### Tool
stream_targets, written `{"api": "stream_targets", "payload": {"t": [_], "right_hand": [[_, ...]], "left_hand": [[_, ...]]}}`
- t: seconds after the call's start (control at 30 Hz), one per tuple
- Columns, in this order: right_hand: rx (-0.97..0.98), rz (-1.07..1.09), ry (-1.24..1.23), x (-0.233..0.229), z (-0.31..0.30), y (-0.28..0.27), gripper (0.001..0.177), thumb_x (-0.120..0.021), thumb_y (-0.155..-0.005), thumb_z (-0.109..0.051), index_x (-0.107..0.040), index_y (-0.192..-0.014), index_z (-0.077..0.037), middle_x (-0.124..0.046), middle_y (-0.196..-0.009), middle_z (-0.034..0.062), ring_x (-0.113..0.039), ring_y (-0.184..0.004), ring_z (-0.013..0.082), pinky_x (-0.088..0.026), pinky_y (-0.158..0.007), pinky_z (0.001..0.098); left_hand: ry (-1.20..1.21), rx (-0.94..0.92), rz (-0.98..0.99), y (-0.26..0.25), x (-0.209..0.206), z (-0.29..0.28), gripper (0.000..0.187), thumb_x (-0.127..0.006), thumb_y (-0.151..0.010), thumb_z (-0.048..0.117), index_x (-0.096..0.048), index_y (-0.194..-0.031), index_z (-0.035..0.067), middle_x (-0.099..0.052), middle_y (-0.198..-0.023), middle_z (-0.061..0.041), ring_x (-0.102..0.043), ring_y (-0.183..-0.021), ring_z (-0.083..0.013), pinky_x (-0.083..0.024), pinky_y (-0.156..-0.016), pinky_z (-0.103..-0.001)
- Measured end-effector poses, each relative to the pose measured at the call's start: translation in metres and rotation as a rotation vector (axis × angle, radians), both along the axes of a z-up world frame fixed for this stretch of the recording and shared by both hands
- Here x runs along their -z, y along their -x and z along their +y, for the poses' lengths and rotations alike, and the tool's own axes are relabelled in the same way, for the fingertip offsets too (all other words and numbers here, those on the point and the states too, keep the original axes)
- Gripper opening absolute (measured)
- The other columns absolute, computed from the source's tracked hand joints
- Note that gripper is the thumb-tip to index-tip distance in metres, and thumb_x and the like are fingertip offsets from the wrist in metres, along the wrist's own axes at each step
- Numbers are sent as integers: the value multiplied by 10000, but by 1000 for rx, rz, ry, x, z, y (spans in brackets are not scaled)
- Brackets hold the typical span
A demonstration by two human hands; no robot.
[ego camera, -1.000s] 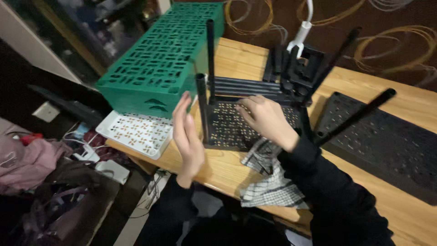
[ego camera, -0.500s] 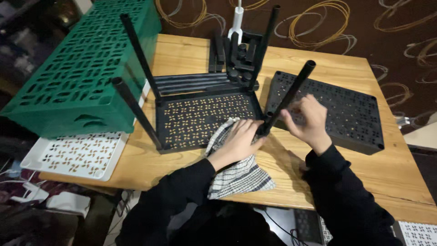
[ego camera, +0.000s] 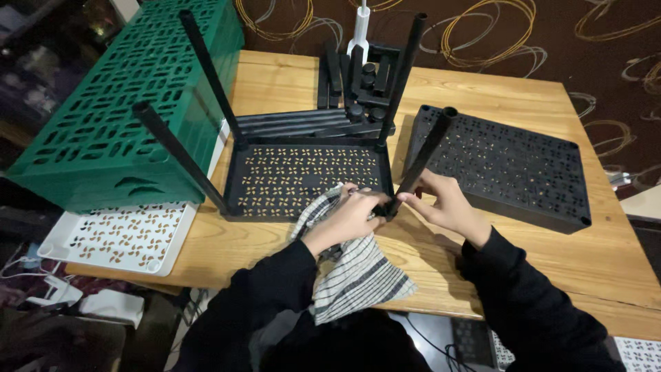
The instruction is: The person wipes black plastic furniture components with a checkered cloth on a wooden table. They handle several long rods and perforated trays, wiping each item individually and placing them back on the table.
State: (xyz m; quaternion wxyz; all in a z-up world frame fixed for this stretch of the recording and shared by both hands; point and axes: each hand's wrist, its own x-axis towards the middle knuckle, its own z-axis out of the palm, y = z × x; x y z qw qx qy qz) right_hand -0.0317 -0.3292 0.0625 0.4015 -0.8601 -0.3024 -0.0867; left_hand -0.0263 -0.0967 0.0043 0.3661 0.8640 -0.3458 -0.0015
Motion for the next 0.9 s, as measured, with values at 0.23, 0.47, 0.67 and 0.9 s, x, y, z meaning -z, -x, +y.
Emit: {"api": "stream_targets", "payload": {"t": [0.23,0.47,0.67,0.9], "right_hand": [[-211,29,94,-22,1,1,253,-798,-829,-188,-757,-1025,-33,-785,-903,112,-739,-762,171,-584,-714,322],[-134,8,272,-17,33,52,207,-793,-834,-221,-726,-747,-45,-706,-710,96,-676,-587,224,-527,-517,347],[-252,-233,295,2,34,42,261,-785,-832,-173,-665,-644,-36,-639,-622,96,-635,-561,265,-496,-548,386],[-384,58,-82,15,-10,-4,107,-645,-818,-91,-709,-766,-22,-739,-774,97,-707,-709,234,-547,-667,334]], "left_hand": [[-12,170,121,-7,-20,27,388,-745,-787,223,-721,-1165,139,-760,-1061,-86,-717,-978,-227,-433,-905,-392],[146,-129,-136,-28,-31,29,224,-702,-965,270,-714,-1119,107,-764,-1043,-65,-736,-910,-223,-562,-852,-361],[38,349,-21,-14,-42,92,606,-894,-710,396,-740,-1195,67,-716,-1113,-141,-643,-1058,-300,-519,-872,-401],[-13,375,281,-12,-47,98,296,-799,-825,194,-707,-1076,68,-765,-1075,-59,-748,-1072,-241,-554,-938,-344]]}}
